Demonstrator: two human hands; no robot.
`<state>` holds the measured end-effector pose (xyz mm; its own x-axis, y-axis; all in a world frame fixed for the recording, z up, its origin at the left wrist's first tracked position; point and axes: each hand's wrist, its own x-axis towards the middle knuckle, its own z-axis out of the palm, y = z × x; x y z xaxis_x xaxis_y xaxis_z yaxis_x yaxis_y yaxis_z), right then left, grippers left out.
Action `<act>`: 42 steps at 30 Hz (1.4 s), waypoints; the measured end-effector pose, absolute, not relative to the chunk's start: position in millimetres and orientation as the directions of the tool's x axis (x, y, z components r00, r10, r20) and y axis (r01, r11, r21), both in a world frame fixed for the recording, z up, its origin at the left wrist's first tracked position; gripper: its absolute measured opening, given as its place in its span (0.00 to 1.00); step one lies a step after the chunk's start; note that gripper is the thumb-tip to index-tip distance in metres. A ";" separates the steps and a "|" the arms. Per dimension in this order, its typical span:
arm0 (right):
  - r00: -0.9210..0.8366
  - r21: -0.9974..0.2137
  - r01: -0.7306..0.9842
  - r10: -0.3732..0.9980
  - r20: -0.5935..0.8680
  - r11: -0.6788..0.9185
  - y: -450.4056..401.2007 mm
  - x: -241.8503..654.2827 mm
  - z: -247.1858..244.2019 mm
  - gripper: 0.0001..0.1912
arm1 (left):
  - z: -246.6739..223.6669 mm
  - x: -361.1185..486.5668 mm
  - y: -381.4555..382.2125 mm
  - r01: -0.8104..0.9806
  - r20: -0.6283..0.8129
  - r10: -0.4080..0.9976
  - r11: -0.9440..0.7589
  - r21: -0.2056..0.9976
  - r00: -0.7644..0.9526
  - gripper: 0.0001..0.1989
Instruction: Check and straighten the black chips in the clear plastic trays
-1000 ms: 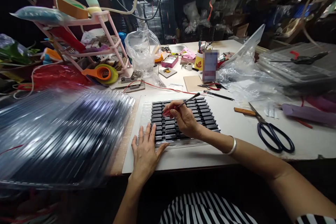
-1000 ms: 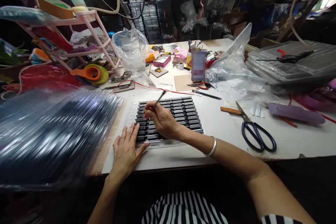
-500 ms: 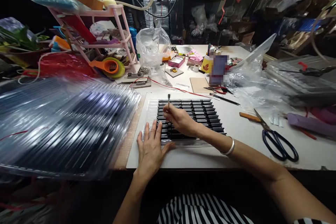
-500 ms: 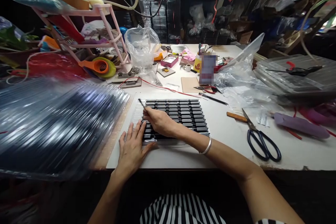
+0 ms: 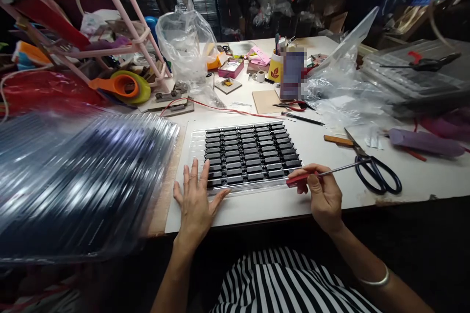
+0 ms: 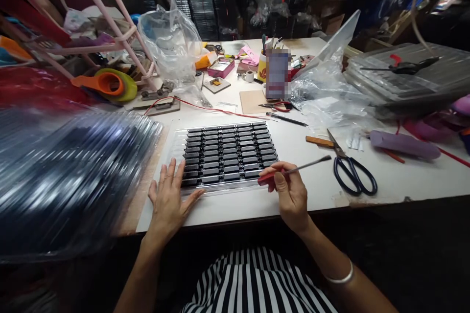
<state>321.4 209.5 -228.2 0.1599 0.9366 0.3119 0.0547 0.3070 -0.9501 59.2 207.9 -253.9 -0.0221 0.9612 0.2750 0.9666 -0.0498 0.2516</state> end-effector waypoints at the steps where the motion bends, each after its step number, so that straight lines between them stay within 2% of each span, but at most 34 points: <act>1: 0.181 -0.961 0.030 0.944 0.276 0.275 207.0 323.8 -236.9 0.08 | -251.4 58.5 206.5 0.960 0.301 0.953 -0.055 0.275 -0.032 0.35; 5: 0.223 -0.978 -0.110 0.963 0.150 0.177 206.4 323.7 -250.1 0.09 | -233.5 67.4 203.3 0.911 0.524 0.851 -0.202 0.358 -0.017 0.13; 8: 0.233 -0.974 -0.161 0.965 0.121 0.161 208.1 319.9 -248.2 0.10 | -218.0 86.7 207.8 0.861 0.637 0.766 -0.378 0.339 0.086 0.09; 10: 0.224 -0.972 -0.179 0.968 0.112 0.154 207.7 317.8 -247.9 0.10 | -212.9 101.8 214.2 0.843 0.618 0.766 -0.440 0.308 0.174 0.10; 13: 0.200 -0.970 -0.191 0.973 0.111 0.150 206.2 315.1 -249.9 0.10 | -216.6 120.8 225.3 0.851 0.515 0.819 -0.442 0.283 0.254 0.10; 19: 0.149 -0.972 -0.149 0.976 0.160 0.182 202.0 311.6 -249.9 0.07 | -231.7 130.4 231.7 0.879 0.414 0.879 -0.374 0.296 0.235 0.08; 20: 0.124 -0.972 -0.119 0.974 0.188 0.203 200.6 311.3 -248.9 0.07 | -231.0 129.4 229.2 0.868 0.414 0.886 -0.362 0.339 0.208 0.08; 22: 0.045 -0.961 -0.010 0.960 0.276 0.277 197.4 309.7 -246.9 0.07 | -226.2 127.4 221.4 0.771 0.386 0.917 -0.318 0.553 0.101 0.08; 24: -0.076 -0.925 0.121 0.932 0.353 0.360 194.6 305.7 -245.0 0.09 | -219.0 126.5 211.4 0.497 0.266 0.964 -0.218 0.840 -0.027 0.08; 25: -0.145 -0.902 0.174 0.917 0.373 0.394 193.7 302.6 -244.1 0.11 | -215.4 126.6 206.4 0.319 0.175 0.983 -0.148 0.936 -0.058 0.10; 27: -0.271 -0.864 0.235 0.884 0.381 0.445 192.8 295.1 -241.9 0.19 | -210.1 127.3 197.5 0.052 0.011 0.998 -0.009 0.999 -0.054 0.17; 29: -0.342 -0.837 0.241 0.850 0.401 0.492 193.1 288.0 -238.6 0.23 | -208.7 127.2 190.7 -0.053 -0.108 0.994 0.106 0.993 -0.029 0.20; 32: -0.346 -0.825 0.190 0.823 0.450 0.531 194.0 283.7 -230.5 0.14 | -213.1 123.7 182.9 -0.027 -0.181 0.983 0.181 0.983 -0.007 0.14; 35: -0.341 -0.854 0.178 0.844 0.413 0.490 194.9 289.0 -221.9 0.08 | -217.4 117.5 175.5 0.038 -0.144 0.987 0.142 0.989 0.067 0.12; 39: -0.373 -0.868 0.201 0.855 0.361 0.455 196.9 300.4 -217.6 0.07 | -215.5 111.4 166.0 0.181 -0.008 0.982 -0.027 0.983 0.189 0.14; 42: -0.400 -0.868 0.191 0.844 0.358 0.459 199.0 305.2 -218.3 0.07 | -214.1 111.3 160.8 0.313 0.135 0.960 -0.210 0.926 0.245 0.17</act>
